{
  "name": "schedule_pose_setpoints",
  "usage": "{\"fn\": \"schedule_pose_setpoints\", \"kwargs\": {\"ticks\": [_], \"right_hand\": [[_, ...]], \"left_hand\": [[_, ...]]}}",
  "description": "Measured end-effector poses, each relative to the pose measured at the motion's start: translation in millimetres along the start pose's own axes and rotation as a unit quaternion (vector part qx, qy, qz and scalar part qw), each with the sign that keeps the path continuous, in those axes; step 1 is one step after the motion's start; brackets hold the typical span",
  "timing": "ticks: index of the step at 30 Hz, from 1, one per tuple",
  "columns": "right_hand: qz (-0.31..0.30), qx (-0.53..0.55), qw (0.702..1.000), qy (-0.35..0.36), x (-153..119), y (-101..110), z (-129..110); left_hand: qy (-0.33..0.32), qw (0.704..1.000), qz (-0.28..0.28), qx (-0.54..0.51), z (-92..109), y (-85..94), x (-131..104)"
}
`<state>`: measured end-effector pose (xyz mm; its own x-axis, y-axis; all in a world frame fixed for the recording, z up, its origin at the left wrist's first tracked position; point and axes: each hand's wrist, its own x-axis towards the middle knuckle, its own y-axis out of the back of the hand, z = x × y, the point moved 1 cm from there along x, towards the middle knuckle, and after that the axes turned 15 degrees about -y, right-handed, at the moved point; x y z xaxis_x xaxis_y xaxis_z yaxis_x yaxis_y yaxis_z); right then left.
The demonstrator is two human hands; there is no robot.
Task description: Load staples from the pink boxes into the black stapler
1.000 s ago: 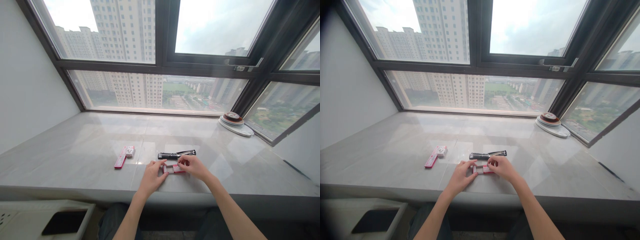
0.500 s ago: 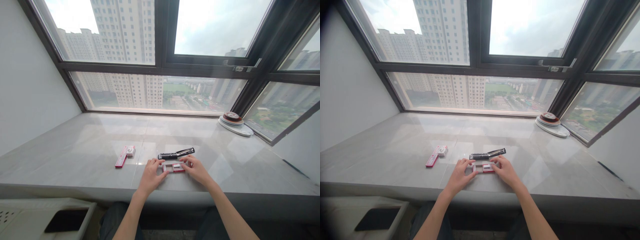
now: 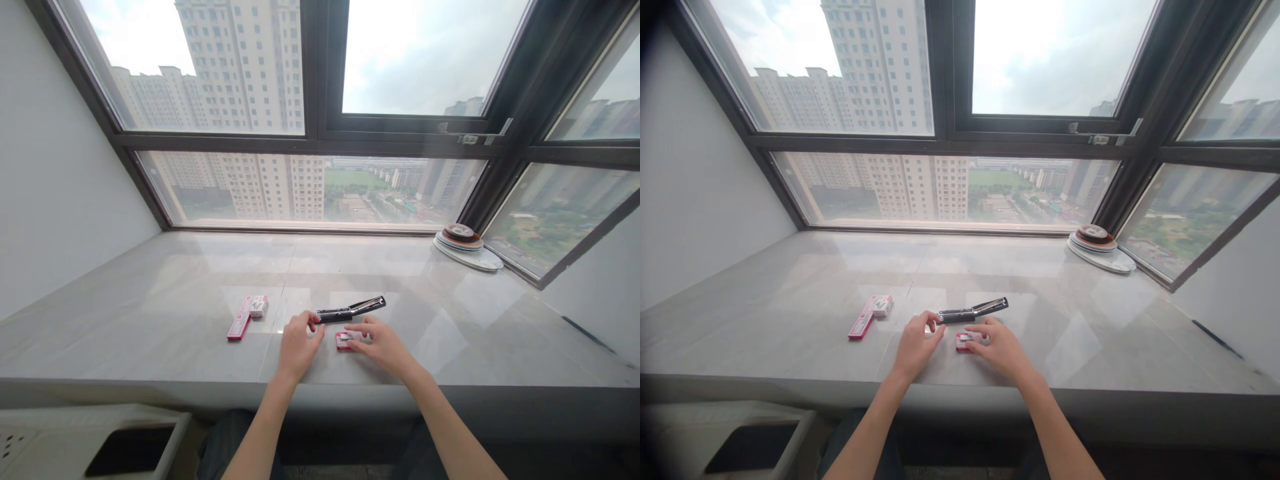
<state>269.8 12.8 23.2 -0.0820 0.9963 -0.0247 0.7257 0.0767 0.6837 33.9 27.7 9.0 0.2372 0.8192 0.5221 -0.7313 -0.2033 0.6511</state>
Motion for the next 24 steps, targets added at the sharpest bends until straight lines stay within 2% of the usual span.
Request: {"fn": "schedule_pose_setpoints", "kwargs": {"ticks": [2, 4, 7, 10, 13, 19, 21, 24], "right_hand": [[-0.004, -0.008, 1.0, 0.006, 4.3, -5.3, -6.6], [-0.009, -0.019, 1.0, 0.018, 10.5, -10.8, -13.9], [0.0, -0.019, 0.998, 0.052, 22.3, -15.0, -23.8], [0.013, -0.014, 0.997, 0.069, 34.8, -14.8, -29.5], [-0.007, -0.031, 0.996, 0.078, 44.1, -14.9, -32.7], [-0.035, -0.05, 0.993, 0.096, 48.5, -17.2, -35.1], [-0.013, -0.06, 0.995, 0.08, 46.9, -15.4, -32.6], [0.05, -0.059, 0.997, 0.016, 41.2, -11.7, -29.0]], "left_hand": [[0.005, 0.998, 0.013, 0.063, -10.5, 4.9, 9.1], [0.011, 0.996, -0.021, 0.087, -16.5, 3.8, 14.4], [0.001, 0.994, -0.068, 0.08, -15.1, -3.5, 10.1], [-0.006, 0.995, -0.061, 0.079, -7.8, -8.4, -2.4], [-0.003, 0.995, -0.057, 0.082, -3.2, -8.5, -10.2], [0.001, 0.996, -0.052, 0.073, -4.3, -5.2, -8.5], [0.004, 0.996, -0.05, 0.069, -4.7, -4.7, -7.7], [0.009, 0.997, -0.05, 0.065, -4.4, -4.0, -7.4]]}}
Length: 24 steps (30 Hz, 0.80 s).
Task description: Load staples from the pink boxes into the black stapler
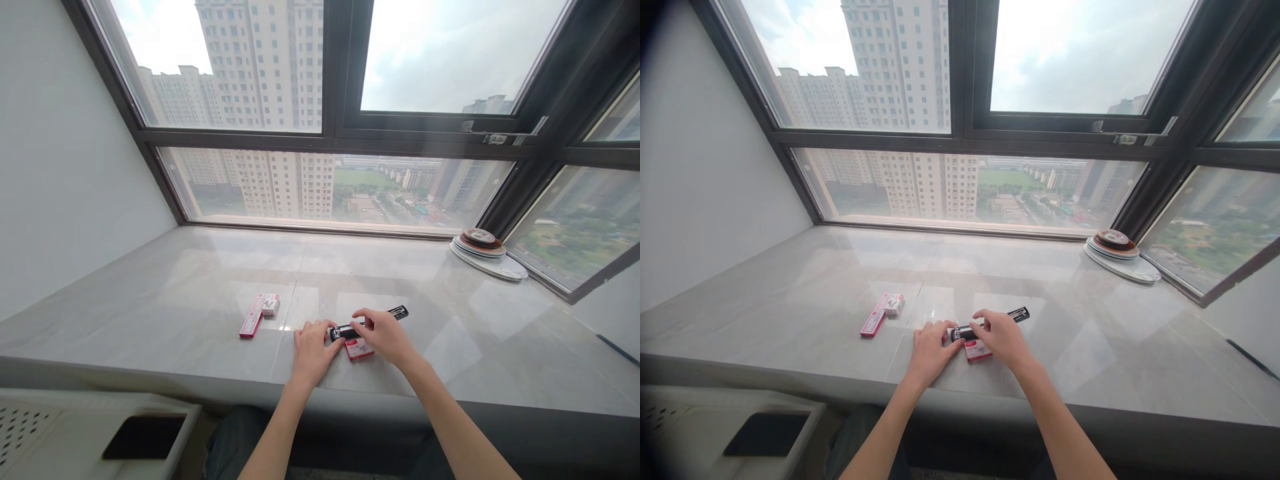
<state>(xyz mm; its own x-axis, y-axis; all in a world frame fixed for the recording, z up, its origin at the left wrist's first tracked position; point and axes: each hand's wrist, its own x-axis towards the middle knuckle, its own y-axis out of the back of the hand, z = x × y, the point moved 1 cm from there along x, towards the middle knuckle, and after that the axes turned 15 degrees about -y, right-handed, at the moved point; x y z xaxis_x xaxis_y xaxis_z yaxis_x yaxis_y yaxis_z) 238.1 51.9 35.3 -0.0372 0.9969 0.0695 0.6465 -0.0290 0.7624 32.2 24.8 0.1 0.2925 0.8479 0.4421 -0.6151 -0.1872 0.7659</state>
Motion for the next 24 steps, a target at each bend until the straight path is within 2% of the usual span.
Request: {"fn": "schedule_pose_setpoints", "kwargs": {"ticks": [2, 6, 8, 11, 13, 15, 18, 21, 24], "right_hand": [[-0.004, 0.017, 1.0, -0.023, -6.4, -0.3, -0.4], [-0.092, 0.146, 0.984, -0.041, -22.5, -5.7, 5.2], [-0.104, 0.217, 0.965, -0.108, -29.1, -3.2, 21.4], [-0.114, 0.265, 0.928, -0.235, -33.2, 11.7, 56.9], [-0.105, 0.292, 0.914, -0.261, -29.4, 26.4, 74.3], [-0.096, 0.32, 0.913, -0.232, -20.5, 39.5, 77.9], [-0.099, 0.311, 0.933, -0.148, -3.5, 49.1, 58.6], [-0.091, 0.229, 0.968, -0.053, 9.1, 44.5, 27.2], [-0.098, 0.135, 0.986, 0.007, 14.2, 28.8, 3.7]], "left_hand": [[0.001, 1.0, -0.003, -0.003, 0.3, 0.3, 0.0], [0.003, 1.0, -0.002, -0.005, 0.3, 0.2, -0.2], [0.004, 1.0, -0.001, -0.006, 0.0, 0.0, -0.3], [0.008, 1.0, -0.007, -0.011, 0.1, 0.1, -0.2], [0.014, 1.0, -0.013, -0.012, 0.6, 0.4, -0.1], [0.018, 1.0, -0.017, -0.01, 1.4, 0.8, -0.2], [0.015, 1.0, -0.02, -0.003, 2.5, 1.2, -1.0], [0.012, 1.0, -0.024, 0.003, 2.6, 1.2, -1.7], [0.013, 1.0, -0.026, 0.007, 2.3, 0.3, -1.7]]}}
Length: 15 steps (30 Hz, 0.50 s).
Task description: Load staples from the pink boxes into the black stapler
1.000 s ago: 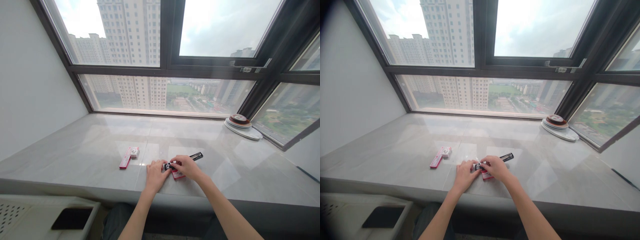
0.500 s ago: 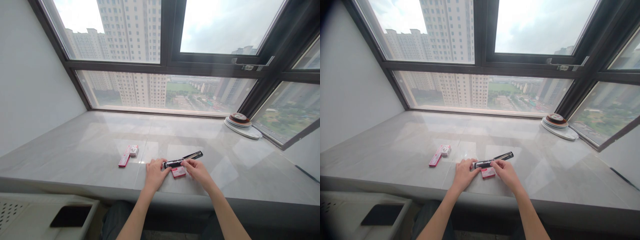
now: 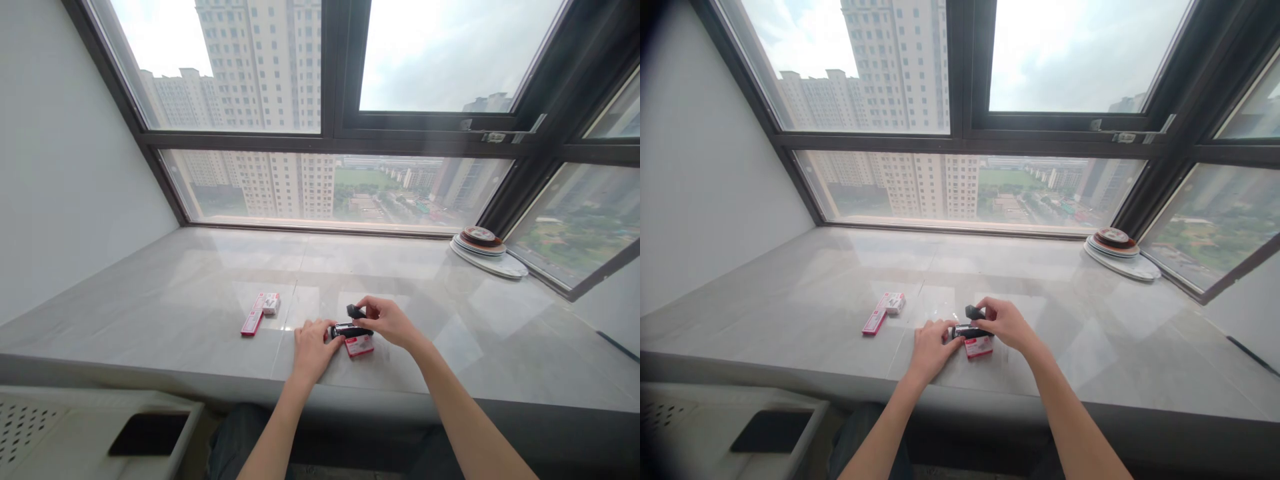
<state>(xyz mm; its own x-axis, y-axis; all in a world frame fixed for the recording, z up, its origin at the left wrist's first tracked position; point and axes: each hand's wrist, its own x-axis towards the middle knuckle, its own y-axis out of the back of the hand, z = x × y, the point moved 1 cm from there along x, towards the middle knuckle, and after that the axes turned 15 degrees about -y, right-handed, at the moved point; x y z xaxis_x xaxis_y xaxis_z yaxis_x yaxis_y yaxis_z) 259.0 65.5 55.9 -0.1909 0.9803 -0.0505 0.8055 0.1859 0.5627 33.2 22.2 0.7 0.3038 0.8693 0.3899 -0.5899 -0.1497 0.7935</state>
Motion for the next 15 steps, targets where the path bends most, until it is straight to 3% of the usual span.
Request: {"fn": "schedule_pose_setpoints", "kwargs": {"ticks": [5, 10, 12, 15], "right_hand": [[0.008, -0.123, 0.992, 0.01, 3.8, -26.4, -8.2], [0.012, -0.165, 0.986, 0.022, 1.1, -15.9, -1.9], [0.04, -0.161, 0.986, 0.0, 1.7, -4.2, 8.9], [0.095, -0.131, 0.985, -0.055, 2.5, 9.8, 31.0]], "left_hand": [[-0.008, 1.0, 0.0, 0.004, -2.1, -2.6, 0.1], [-0.02, 1.0, 0.019, -0.01, 0.1, 2.6, -3.0], [-0.067, 0.997, 0.018, -0.017, 9.0, 5.1, -3.8], [-0.201, 0.977, -0.047, -0.048, 29.2, 2.5, -2.5]]}}
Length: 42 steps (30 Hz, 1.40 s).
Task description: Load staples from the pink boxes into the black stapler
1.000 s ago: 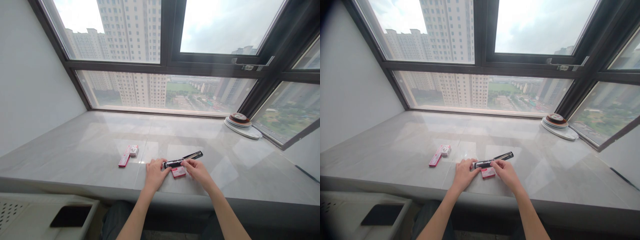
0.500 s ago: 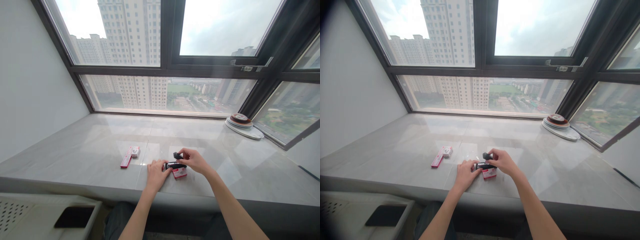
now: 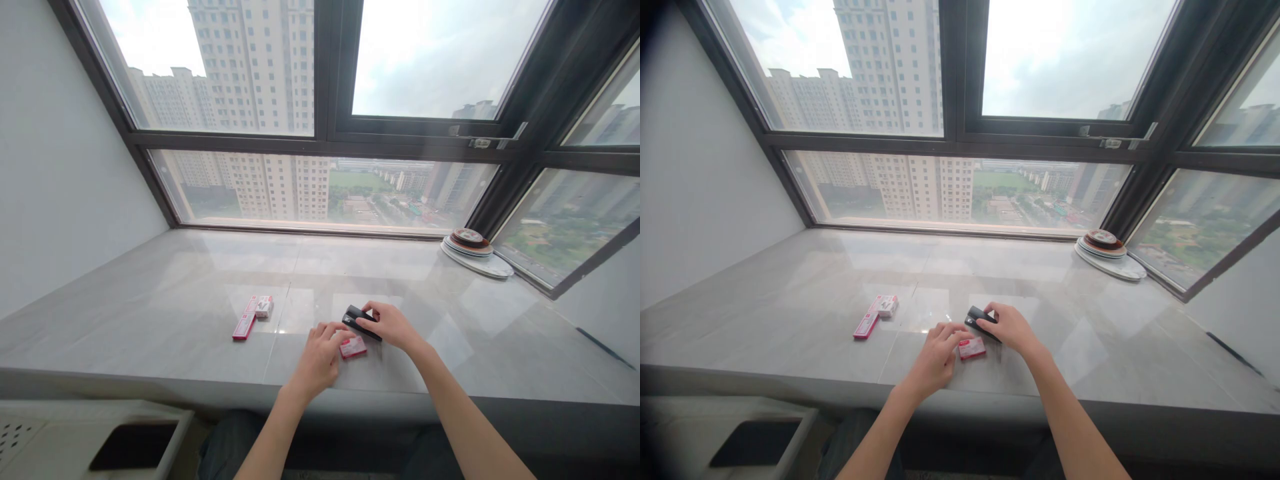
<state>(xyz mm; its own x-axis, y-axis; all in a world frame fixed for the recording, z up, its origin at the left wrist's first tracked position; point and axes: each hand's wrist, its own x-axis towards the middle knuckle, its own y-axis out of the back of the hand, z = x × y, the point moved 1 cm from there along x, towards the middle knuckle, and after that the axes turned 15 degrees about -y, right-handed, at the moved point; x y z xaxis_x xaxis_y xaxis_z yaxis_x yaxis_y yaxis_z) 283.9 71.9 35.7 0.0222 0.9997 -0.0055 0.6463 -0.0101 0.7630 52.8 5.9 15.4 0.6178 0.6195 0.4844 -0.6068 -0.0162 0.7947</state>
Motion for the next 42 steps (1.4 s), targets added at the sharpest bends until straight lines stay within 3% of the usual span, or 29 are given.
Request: {"fn": "schedule_pose_setpoints", "kwargs": {"ticks": [2, 4, 9, 12, 19, 21, 23, 25, 27, 28, 30, 33, 37, 42], "right_hand": [[0.012, 0.044, 0.998, -0.043, -1.2, 0.0, 14.8], [0.004, 0.108, 0.992, -0.071, -8.7, -2.8, 25.7], [-0.082, 0.29, 0.943, -0.139, -43.3, -19.5, 35.8], [-0.105, 0.345, 0.919, -0.158, -57.4, -34.4, 29.8], [-0.055, 0.302, 0.942, -0.137, -61.2, -54.1, 3.4], [-0.014, 0.298, 0.944, -0.143, -62.4, -53.8, 2.5], [0.019, 0.293, 0.944, -0.15, -64.0, -53.2, 4.2], [0.029, 0.285, 0.946, -0.151, -65.2, -53.4, 6.6], [0.03, 0.278, 0.949, -0.147, -65.5, -54.3, 8.6], [0.03, 0.274, 0.951, -0.142, -65.4, -54.9, 9.4], [0.032, 0.267, 0.954, -0.134, -64.9, -56.0, 10.4], [0.027, 0.256, 0.958, -0.128, -64.0, -57.0, 11.7], [0.01, 0.254, 0.959, -0.123, -62.9, -57.4, 13.8], [-0.007, 0.258, 0.958, -0.124, -60.6, -59.9, 16.7]], "left_hand": [[-0.067, 0.996, -0.047, -0.033, 7.6, -4.4, 6.2], [-0.077, 0.994, -0.066, -0.051, 6.7, -5.2, 8.8], [0.029, 0.998, -0.028, -0.052, -20.7, 13.4, -3.9], [0.053, 0.996, -0.018, -0.071, -28.1, 18.3, -10.1], [0.057, 0.994, -0.01, -0.092, -7.5, 4.7, -4.4], [0.061, 0.995, 0.019, -0.077, -8.3, 13.8, -9.8], [0.113, 0.99, 0.08, -0.006, -18.9, 31.4, -22.9], [0.229, 0.953, 0.158, 0.119, -38.1, 54.0, -44.1], [0.373, 0.873, 0.204, 0.24, -60.5, 75.3, -69.9], [0.425, 0.841, 0.197, 0.27, -71.0, 83.4, -82.1], [0.462, 0.827, 0.151, 0.283, -87.1, 93.0, -101.0], [0.42, 0.868, 0.057, 0.257, -94.3, 92.7, -111.6], [0.305, 0.941, -0.025, 0.145, -83.2, 83.5, -100.2], [0.193, 0.981, -0.03, -0.008, -62.2, 71.9, -63.3]]}}
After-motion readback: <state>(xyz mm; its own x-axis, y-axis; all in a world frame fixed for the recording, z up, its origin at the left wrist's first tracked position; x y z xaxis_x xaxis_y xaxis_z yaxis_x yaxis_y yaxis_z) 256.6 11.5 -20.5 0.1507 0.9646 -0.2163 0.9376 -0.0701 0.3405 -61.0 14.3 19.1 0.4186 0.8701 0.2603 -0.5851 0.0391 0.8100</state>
